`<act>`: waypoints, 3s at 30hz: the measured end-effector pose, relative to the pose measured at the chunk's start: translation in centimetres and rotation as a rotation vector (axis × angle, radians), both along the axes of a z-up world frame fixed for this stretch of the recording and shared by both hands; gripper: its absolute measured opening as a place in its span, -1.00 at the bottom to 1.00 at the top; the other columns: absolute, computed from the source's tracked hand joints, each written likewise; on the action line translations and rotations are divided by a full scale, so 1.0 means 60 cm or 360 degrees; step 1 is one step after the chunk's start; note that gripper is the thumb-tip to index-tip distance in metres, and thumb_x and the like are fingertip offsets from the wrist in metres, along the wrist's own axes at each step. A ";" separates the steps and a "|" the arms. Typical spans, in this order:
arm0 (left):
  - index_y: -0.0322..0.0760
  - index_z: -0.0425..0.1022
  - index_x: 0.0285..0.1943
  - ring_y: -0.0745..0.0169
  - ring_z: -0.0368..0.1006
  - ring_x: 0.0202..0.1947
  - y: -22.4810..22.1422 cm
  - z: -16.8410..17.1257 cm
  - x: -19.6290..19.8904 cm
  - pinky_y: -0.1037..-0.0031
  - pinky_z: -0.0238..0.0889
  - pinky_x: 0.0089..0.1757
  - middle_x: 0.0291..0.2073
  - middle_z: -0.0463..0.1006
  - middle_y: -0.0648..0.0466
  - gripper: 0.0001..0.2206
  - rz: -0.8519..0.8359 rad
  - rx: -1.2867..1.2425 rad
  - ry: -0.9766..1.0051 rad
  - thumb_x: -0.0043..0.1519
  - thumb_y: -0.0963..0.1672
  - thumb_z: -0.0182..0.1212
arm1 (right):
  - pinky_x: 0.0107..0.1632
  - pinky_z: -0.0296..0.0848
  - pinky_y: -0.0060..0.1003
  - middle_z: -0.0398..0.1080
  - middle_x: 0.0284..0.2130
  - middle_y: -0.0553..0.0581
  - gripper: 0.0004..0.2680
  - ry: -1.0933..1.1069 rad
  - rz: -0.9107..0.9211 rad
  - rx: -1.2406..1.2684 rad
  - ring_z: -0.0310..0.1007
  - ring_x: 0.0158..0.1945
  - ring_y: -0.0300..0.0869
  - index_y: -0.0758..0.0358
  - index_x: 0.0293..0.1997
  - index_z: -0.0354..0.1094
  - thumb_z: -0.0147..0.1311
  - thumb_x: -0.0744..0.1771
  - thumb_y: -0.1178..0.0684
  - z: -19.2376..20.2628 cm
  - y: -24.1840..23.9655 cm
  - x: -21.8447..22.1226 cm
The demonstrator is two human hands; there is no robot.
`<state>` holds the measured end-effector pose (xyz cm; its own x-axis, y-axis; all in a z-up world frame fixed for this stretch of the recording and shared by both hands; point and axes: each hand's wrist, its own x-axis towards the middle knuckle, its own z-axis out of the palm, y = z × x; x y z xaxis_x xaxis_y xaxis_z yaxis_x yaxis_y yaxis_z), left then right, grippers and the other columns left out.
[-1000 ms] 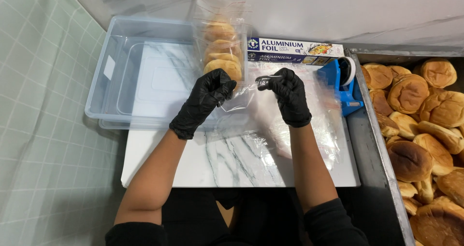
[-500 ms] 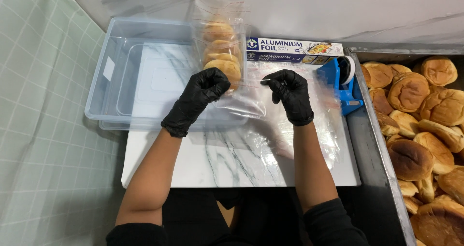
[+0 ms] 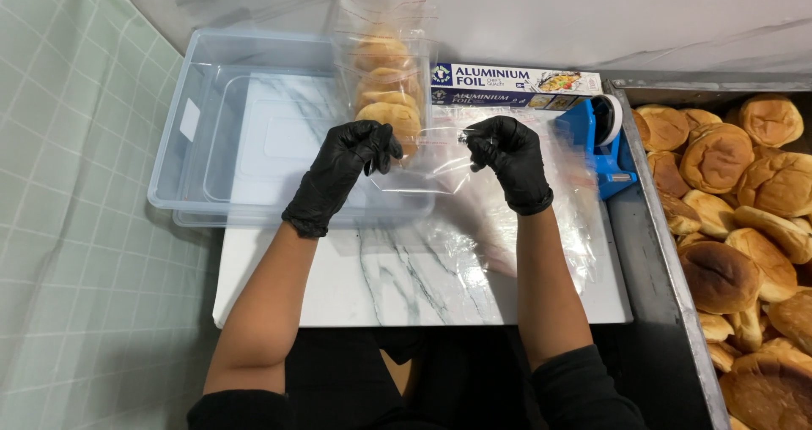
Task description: Packing individual bread buns into plastic bags and sealing them using a manual tape sealer at a bakery packaging station.
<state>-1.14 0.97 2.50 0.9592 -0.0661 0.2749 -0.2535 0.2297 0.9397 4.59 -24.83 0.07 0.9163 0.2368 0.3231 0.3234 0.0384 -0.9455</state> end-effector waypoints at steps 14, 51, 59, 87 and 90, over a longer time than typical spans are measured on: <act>-0.29 0.61 -0.12 0.47 0.44 -0.37 0.009 -0.040 0.024 0.64 0.43 -0.27 -0.41 0.60 0.09 -0.83 0.0320 0.0400 -0.0249 0.16 -0.26 0.47 | -0.19 0.51 -0.38 0.45 -0.53 0.15 -0.87 -0.0159 -0.0153 -0.0150 0.48 -0.41 -0.28 0.36 -0.11 0.51 0.32 0.31 0.21 0.001 0.008 0.001; -0.28 0.64 -0.25 0.42 0.32 -0.62 0.002 -0.009 0.009 0.70 0.21 -0.46 -0.69 0.53 0.00 -0.68 0.0039 0.0339 -0.0046 0.44 -0.06 0.03 | -0.21 0.44 -0.44 0.47 -0.45 0.16 -0.86 -0.0163 -0.0080 0.0008 0.44 -0.40 -0.29 0.36 -0.02 0.48 0.05 0.42 0.13 0.036 0.008 -0.017; -0.31 0.65 -0.14 0.41 0.44 -0.55 0.010 -0.011 0.006 0.70 0.26 -0.43 -0.61 0.57 0.02 -0.70 -0.0185 0.0205 0.0002 0.40 -0.04 0.06 | -0.20 0.37 -0.50 0.41 -0.55 0.09 -0.86 -0.0185 -0.0090 -0.0032 0.40 -0.41 -0.34 0.33 -0.02 0.49 0.04 0.42 0.11 0.047 0.013 -0.022; -0.37 0.64 -0.21 0.36 0.25 -0.61 -0.005 0.008 -0.011 0.59 0.26 -0.38 -0.71 0.38 0.04 -0.86 -0.0002 0.0530 -0.0055 0.38 -0.19 0.21 | 0.05 0.47 -0.20 0.56 -0.36 0.15 -0.92 -0.0665 -0.0875 -0.0273 0.55 -0.21 -0.17 0.22 -0.07 0.55 0.19 0.38 0.16 0.045 -0.195 0.041; -0.33 0.62 -0.16 0.39 0.31 -0.51 -0.001 -0.003 -0.009 0.58 0.28 -0.32 -0.48 0.51 0.06 -0.86 -0.0006 0.0561 -0.0041 0.38 -0.18 0.15 | -0.06 0.53 -0.20 0.54 -0.34 0.18 -0.95 -0.0769 -0.1113 -0.0412 0.54 -0.24 -0.14 0.28 -0.11 0.50 0.13 0.39 0.20 0.067 -0.314 0.039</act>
